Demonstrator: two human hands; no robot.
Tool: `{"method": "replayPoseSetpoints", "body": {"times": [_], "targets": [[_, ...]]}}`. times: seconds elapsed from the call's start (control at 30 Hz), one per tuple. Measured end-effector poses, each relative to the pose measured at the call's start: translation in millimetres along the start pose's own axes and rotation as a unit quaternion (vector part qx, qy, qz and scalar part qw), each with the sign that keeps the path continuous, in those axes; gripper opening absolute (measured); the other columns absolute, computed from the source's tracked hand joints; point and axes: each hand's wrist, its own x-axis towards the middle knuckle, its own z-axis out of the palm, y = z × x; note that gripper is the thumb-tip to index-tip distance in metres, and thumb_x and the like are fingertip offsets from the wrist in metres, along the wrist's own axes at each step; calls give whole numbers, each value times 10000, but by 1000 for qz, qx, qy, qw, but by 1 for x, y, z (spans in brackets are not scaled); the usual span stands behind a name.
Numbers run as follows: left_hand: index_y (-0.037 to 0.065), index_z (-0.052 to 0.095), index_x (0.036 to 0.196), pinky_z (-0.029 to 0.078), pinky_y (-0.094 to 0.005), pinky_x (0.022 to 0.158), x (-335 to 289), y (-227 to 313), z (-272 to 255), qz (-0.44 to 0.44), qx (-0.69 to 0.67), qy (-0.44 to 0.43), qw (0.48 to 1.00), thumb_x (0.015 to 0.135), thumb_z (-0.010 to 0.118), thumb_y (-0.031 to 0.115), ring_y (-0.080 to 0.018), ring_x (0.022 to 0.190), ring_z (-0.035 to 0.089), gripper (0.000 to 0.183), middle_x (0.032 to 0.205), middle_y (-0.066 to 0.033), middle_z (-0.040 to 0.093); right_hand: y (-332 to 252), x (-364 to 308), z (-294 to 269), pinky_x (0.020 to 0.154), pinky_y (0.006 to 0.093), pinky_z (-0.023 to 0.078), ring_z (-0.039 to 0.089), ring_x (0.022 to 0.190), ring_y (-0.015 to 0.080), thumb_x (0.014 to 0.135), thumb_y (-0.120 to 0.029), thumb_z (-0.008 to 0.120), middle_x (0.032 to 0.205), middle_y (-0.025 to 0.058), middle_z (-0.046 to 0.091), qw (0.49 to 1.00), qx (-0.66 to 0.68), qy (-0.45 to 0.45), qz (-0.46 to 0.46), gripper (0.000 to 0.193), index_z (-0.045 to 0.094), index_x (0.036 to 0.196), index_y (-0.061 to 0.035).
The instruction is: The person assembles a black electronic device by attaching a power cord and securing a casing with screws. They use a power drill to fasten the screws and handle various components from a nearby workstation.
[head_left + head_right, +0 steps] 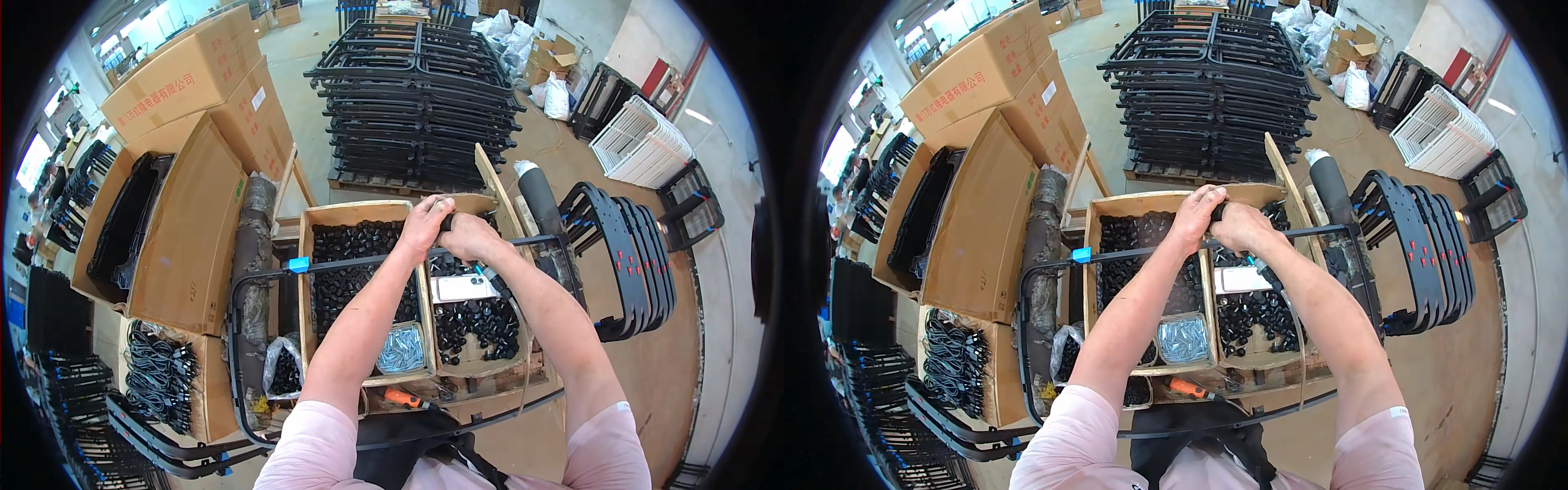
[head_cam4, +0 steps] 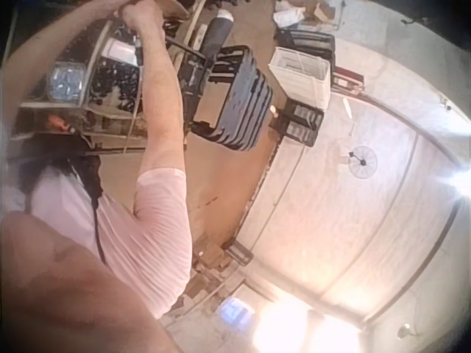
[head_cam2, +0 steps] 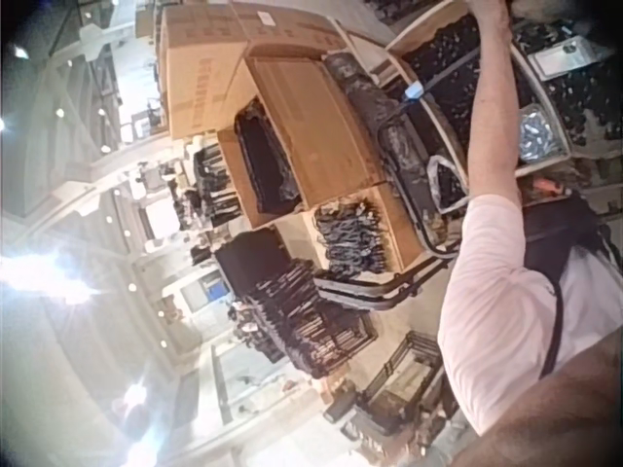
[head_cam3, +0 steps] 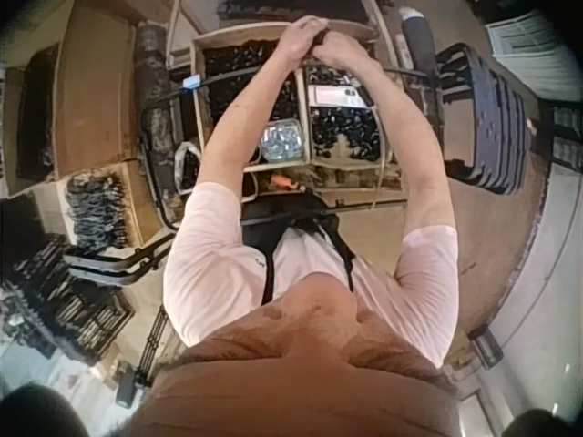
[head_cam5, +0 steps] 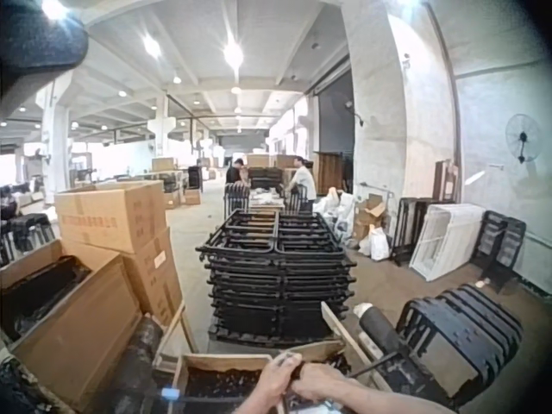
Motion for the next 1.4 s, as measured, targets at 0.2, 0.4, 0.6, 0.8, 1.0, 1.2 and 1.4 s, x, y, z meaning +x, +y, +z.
{"method": "replayPoseSetpoints", "body": {"times": [0.2, 0.4, 0.6, 0.8, 1.0, 1.2, 1.4], "targets": [[62, 718, 1110, 508, -303, 880, -2, 0, 1, -14, 9, 4, 1000, 1054, 681, 312, -111, 975, 611, 259, 1037, -6, 684, 7, 16, 5, 703, 431, 595, 756, 669, 286, 826, -278, 679, 733, 191, 745, 997, 63, -44, 23, 347, 744, 858, 62], [79, 706, 1111, 505, -336, 911, 0, -4, -3, -29, -21, -10, 999, 1052, 691, 353, -139, 990, 615, 281, 1043, -18, 683, 24, 42, 21, 625, 382, 564, 723, 618, 230, 771, -170, 694, 703, 129, 745, 987, 154, -50, -5, 180, 746, 774, 3], [77, 709, 1116, 518, -358, 908, 1, -1, -8, -18, 4, -25, 1000, 1058, 682, 361, -147, 1001, 625, 291, 1051, -22, 690, 13, 37, 15, 557, 391, 501, 706, 622, 222, 740, -140, 683, 688, 122, 735, 991, 129, -46, -8, 157, 734, 721, 7], [77, 724, 1062, 526, -334, 885, 0, 18, -1, -54, -20, -48, 997, 1052, 693, 316, -135, 958, 631, 241, 1018, -16, 697, 13, 34, 6, 530, 389, 543, 706, 603, 252, 684, -58, 712, 723, 162, 725, 989, 138, -50, -10, 163, 734, 794, 61], [43, 742, 1024, 514, -315, 860, -10, 43, 19, 53, 21, -88, 995, 1045, 697, 295, -118, 925, 628, 258, 958, -12, 704, 7, -16, -17, 732, 422, 594, 771, 802, 321, 705, -238, 747, 835, 191, 786, 997, 54, 34, -35, 310, 790, 862, 26], [33, 705, 1132, 522, -298, 876, -143, 36, 77, -28, 0, -186, 982, 1062, 693, 284, -82, 957, 604, 261, 1035, 7, 684, 29, -186, 13, 852, 476, 592, 761, 899, 420, 793, -320, 683, 871, 258, 768, 998, -29, 59, 6, 398, 778, 873, 58], [51, 689, 1157, 494, -282, 890, -304, -5, 89, -153, -37, -215, 964, 1059, 710, 278, -73, 978, 579, 248, 1036, 23, 659, 36, -325, 85, 841, 546, 584, 734, 886, 491, 859, -367, 649, 865, 336, 723, 997, -46, -42, 41, 484, 737, 842, 109]]}}
